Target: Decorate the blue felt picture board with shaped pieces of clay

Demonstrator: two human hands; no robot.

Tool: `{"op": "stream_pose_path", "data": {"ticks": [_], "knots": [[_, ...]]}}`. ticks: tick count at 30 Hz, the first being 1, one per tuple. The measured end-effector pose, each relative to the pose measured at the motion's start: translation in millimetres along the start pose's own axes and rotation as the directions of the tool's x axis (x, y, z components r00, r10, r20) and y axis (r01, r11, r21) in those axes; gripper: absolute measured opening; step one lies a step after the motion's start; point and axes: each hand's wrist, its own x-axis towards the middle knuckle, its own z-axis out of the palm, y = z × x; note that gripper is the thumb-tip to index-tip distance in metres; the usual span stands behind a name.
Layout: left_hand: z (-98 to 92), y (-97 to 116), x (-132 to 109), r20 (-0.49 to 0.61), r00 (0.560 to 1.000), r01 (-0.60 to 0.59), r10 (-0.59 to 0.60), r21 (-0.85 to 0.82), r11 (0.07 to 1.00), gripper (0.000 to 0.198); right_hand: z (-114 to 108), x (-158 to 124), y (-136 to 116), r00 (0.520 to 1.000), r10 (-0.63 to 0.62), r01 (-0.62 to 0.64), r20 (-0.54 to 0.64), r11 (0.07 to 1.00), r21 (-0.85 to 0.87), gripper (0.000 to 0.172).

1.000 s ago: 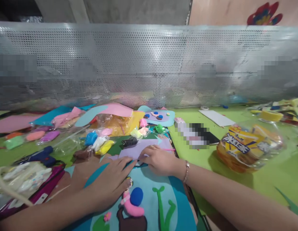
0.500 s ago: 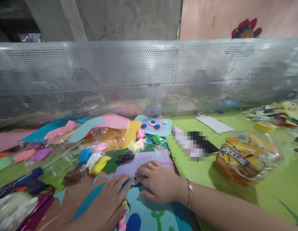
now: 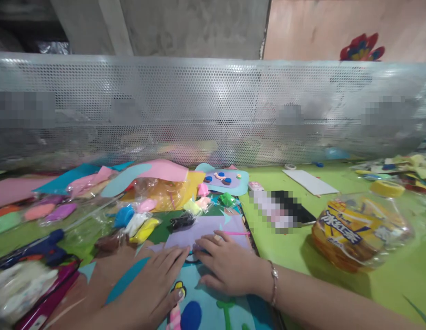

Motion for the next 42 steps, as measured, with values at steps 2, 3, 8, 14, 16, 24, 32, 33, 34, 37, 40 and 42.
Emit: {"op": "stream_pose_path", "data": {"ticks": [2, 3, 8, 14, 16, 24, 32, 33, 34, 37, 40, 42], "knots": [[-9.7, 6.9, 0.2, 0.021, 0.999, 0.042, -0.042, -0.004, 0.999, 0.06, 0.3, -0.5, 0.3, 1.0, -0.014, 0.014, -0.004, 1.0, -0.025, 0.054], [-13.6, 9.8, 0.9, 0.036, 0.998, 0.053, -0.053, -0.001, 0.999, 0.061, 0.5, -0.6, 0.4, 1.0, -0.022, 0.022, 0.006, 0.999, -0.029, 0.053], [-25.5, 15.7, 4.8, 0.045, 0.991, 0.124, -0.129, 0.107, 0.986, 0.059, -0.7, 0.6, 0.3, 1.0, -0.02, 0.02, 0.005, 1.0, -0.016, 0.047], [-25.0, 4.2, 8.2, -0.16, 0.974, 0.196, -0.161, 0.237, 0.951, 0.059, -4.2, 2.9, 14.0, 0.986, 0.067, -0.076, -0.151, 0.995, -0.059, 0.037], [-22.4, -0.3, 11.7, -0.211, 0.962, 0.228, -0.175, 0.26, 0.938, 0.057, -0.5, 3.7, 21.1, 0.97, 0.089, -0.117, -0.226, 0.987, -0.114, 0.035], [-15.0, -9.0, 26.8, -0.358, 0.925, 0.205, -0.124, 0.201, 0.958, 0.062, 16.9, 9.5, 37.6, 0.927, 0.148, -0.189, -0.345, 0.978, -0.087, 0.033], [-10.5, -8.8, 32.0, -0.359, 0.933, 0.142, -0.035, 0.278, 0.95, 0.058, 23.4, 10.9, 56.9, 0.844, 0.313, -0.274, -0.435, 0.95, 0.151, 0.038], [-10.3, -9.6, 34.0, -0.336, 0.941, 0.127, -0.026, 0.283, 0.951, 0.057, 23.7, 10.5, 59.2, 0.844, 0.319, -0.277, -0.432, 0.948, 0.159, 0.038], [-10.1, -11.0, 36.7, -0.314, 0.949, 0.115, -0.022, 0.279, 0.953, 0.057, 24.0, 10.1, 61.7, 0.844, 0.32, -0.277, -0.431, 0.947, 0.162, 0.039], [-9.5, -17.8, 48.2, -0.263, 0.964, 0.09, -0.029, 0.223, 0.971, 0.054, 25.0, 9.2, 68.9, 0.832, 0.333, -0.29, -0.444, 0.943, 0.164, 0.038], [-11.1, -23.8, 60.1, -0.266, 0.96, 0.135, -0.084, 0.18, 0.974, 0.047, 25.9, 8.9, 72.0, 0.831, 0.35, -0.306, -0.432, 0.937, 0.169, 0.03], [-13.8, -25.6, 64.9, -0.249, 0.967, 0.111, -0.064, 0.183, 0.977, 0.041, 26.4, 9.1, 70.4, 0.844, 0.322, -0.284, -0.428, 0.947, 0.152, 0.028]]}}
